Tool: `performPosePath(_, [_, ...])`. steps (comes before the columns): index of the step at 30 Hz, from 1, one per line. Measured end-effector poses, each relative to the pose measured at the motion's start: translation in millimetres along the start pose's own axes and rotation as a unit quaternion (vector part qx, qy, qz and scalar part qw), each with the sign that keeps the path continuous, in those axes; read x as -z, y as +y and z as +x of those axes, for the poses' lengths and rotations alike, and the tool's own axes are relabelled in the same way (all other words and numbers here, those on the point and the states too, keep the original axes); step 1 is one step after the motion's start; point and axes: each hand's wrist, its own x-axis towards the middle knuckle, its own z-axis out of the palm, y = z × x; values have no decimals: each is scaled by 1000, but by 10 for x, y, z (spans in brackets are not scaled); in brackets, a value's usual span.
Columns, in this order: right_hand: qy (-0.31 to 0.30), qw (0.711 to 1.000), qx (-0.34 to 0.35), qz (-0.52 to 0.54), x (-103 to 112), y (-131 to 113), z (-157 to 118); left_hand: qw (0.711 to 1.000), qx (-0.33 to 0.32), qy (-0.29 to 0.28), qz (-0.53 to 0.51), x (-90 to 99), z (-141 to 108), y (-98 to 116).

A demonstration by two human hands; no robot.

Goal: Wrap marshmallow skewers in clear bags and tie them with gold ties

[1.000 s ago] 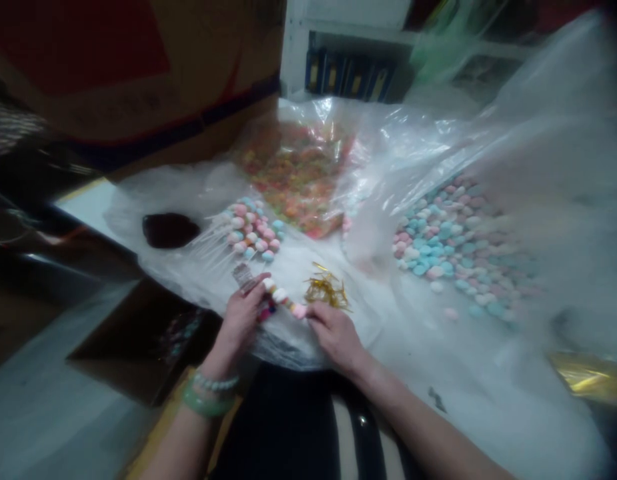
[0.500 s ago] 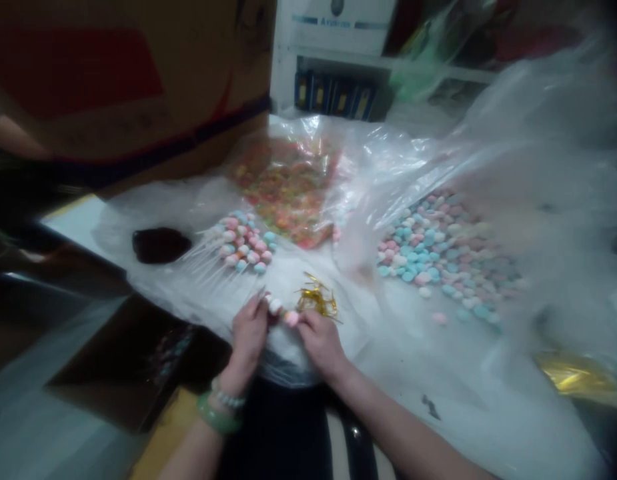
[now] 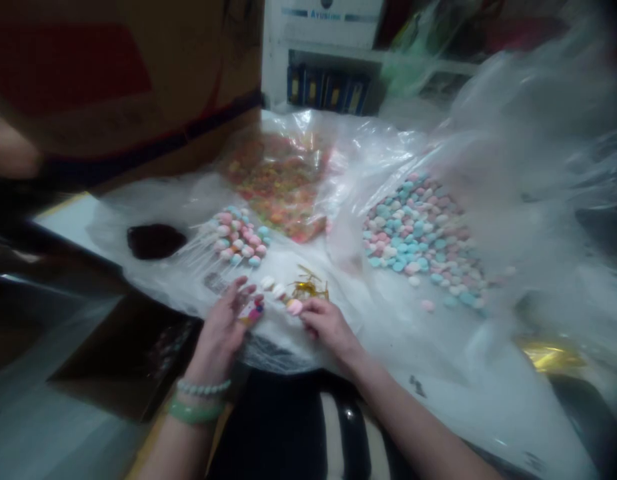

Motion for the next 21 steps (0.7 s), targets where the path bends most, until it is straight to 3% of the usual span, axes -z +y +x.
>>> performPosePath(4, [-13,991,9,134,-44,-45,-87,990,93,-57,-87,-137,-79,-92])
performPosePath(8, [-14,979,44,196,-250,-5,-140,994,51,-64,-69,-387,-249,-313])
performPosePath(11, [29,976,22,213,-333,47,-117,996,33,-63,-52,-490,-361,-399])
performPosePath(15, [95,976,33,194,-272,74,-64,992,68,-103,2,-396,-383,-445])
performPosePath(18, [104,981,61,151,-206,65,-58,996,65,-45,36,-270,-328,-487])
performPosePath(21, [98,987,75,104,-192,48,-74,1000,5,13,18,-222,-273,-530])
